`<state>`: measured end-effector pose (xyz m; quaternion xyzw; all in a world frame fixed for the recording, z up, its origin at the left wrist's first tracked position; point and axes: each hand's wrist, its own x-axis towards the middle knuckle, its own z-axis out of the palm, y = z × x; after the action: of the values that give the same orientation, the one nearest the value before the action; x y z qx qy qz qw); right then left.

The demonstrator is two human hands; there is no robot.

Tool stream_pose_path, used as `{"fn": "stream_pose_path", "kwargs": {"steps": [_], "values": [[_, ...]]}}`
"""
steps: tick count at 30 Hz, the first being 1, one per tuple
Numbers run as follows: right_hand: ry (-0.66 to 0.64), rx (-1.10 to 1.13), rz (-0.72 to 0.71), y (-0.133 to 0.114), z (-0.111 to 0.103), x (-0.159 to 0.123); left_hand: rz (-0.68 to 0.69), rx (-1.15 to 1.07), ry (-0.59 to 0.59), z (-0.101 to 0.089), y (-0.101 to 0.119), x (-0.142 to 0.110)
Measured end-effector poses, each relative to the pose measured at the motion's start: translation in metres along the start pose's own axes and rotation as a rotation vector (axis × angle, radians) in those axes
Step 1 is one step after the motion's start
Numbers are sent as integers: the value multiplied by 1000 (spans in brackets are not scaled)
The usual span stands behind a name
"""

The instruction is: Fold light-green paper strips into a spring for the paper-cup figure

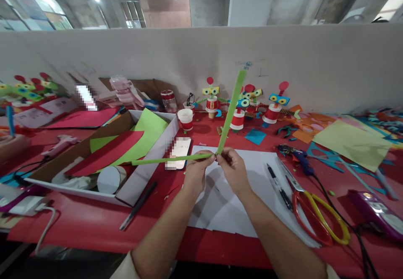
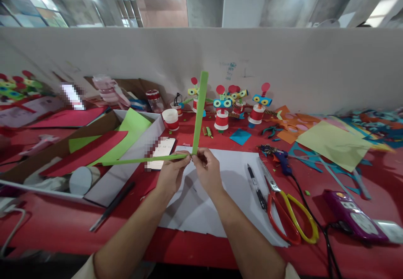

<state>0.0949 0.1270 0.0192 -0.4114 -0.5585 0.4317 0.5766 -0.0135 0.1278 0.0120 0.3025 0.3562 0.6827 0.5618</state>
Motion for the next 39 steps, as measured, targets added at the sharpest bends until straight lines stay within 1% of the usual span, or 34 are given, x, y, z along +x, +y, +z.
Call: {"fn": "stream_pose_path", "kwargs": {"steps": [8, 15, 20, 23, 25, 29, 34, 39], "values": [[13, -13, 9, 6, 0, 3, 1, -31, -44, 2, -2, 1], [23, -51, 34, 6, -2, 3, -59, -36, 4, -1, 0, 4], [39, 13, 78, 6, -3, 2, -165, -85, 49, -1, 0, 5], [40, 46, 87, 4, -3, 2, -190, -116, 55, -2, 2, 5], [45, 36, 86, 3, -3, 3, -196, -133, 82, -3, 5, 7], [78, -7, 94, 3, -7, 5, -172, -183, 154, -8, 17, 11], [88, -34, 88, 4, -14, 9, -143, -199, 161, -17, 29, 17], [151, -23, 71, 3, -26, 18, -68, -268, 200, -31, 41, 24]]}}
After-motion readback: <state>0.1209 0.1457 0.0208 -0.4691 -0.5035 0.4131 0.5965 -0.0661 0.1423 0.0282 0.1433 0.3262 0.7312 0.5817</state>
